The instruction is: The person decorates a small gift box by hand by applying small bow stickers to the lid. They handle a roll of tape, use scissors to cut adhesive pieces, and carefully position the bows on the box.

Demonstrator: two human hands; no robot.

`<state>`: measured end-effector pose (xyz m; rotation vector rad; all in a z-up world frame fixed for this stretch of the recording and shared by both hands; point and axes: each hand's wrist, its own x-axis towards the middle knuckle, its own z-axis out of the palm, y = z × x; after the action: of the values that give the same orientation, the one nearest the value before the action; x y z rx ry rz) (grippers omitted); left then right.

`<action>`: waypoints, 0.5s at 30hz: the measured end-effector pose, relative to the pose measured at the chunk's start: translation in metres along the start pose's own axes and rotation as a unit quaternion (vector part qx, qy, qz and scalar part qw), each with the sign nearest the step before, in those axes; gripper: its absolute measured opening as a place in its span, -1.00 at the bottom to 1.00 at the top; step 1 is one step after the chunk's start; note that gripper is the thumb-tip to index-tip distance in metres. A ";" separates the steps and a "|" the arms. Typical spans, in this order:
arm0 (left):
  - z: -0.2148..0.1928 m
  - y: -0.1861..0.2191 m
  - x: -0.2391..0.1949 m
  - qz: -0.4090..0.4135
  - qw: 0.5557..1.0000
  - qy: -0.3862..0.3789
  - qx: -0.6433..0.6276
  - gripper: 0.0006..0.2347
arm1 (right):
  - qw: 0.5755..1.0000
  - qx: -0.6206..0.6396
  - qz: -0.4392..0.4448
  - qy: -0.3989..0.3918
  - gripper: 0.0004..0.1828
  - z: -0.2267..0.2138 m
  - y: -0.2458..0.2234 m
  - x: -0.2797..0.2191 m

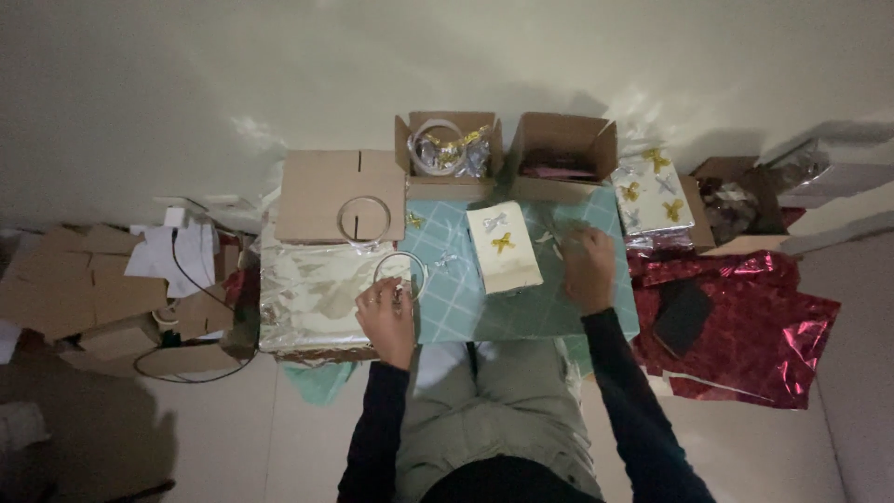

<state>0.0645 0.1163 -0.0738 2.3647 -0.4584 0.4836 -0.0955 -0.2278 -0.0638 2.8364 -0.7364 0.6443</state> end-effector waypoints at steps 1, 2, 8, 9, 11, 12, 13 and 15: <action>0.008 0.004 0.004 0.000 1.000 0.001 0.001 -0.81 | 1.000 0.001 0.000 0.001 -0.89 -0.011 -0.010 0.002; 0.016 0.007 0.008 0.048 0.998 0.007 0.036 -0.82 | 0.987 0.144 0.064 0.028 -0.88 -0.022 -0.019 0.005; 0.043 0.054 0.035 0.148 0.981 -0.079 0.102 -0.70 | 0.939 0.295 0.138 0.105 -0.85 -0.055 -0.047 -0.015; 0.059 0.055 0.035 0.149 0.979 -0.074 0.121 -0.78 | 0.946 0.269 0.146 0.108 -0.80 -0.062 -0.050 -0.018; 0.056 0.061 0.036 0.134 0.972 -0.127 0.143 -0.82 | 0.948 0.260 0.134 0.125 -0.84 -0.073 -0.046 -0.019; 0.054 0.063 0.035 0.116 0.962 -0.181 0.168 -0.84 | 0.950 0.253 0.121 0.138 -0.87 -0.078 -0.046 -0.021; 0.059 0.059 0.032 0.116 0.962 -0.181 0.168 -0.84 | 0.950 0.253 0.121 0.138 -0.87 -0.080 -0.044 -0.021; 0.068 0.050 0.025 0.111 0.970 -0.175 0.124 -0.80 | 0.916 0.342 0.159 0.138 -0.79 -0.082 -0.043 -0.023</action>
<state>0.0787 0.0301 -0.0831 2.6660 -0.8766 0.2305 -0.1228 -0.1610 -0.0011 3.1080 -1.1030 1.5976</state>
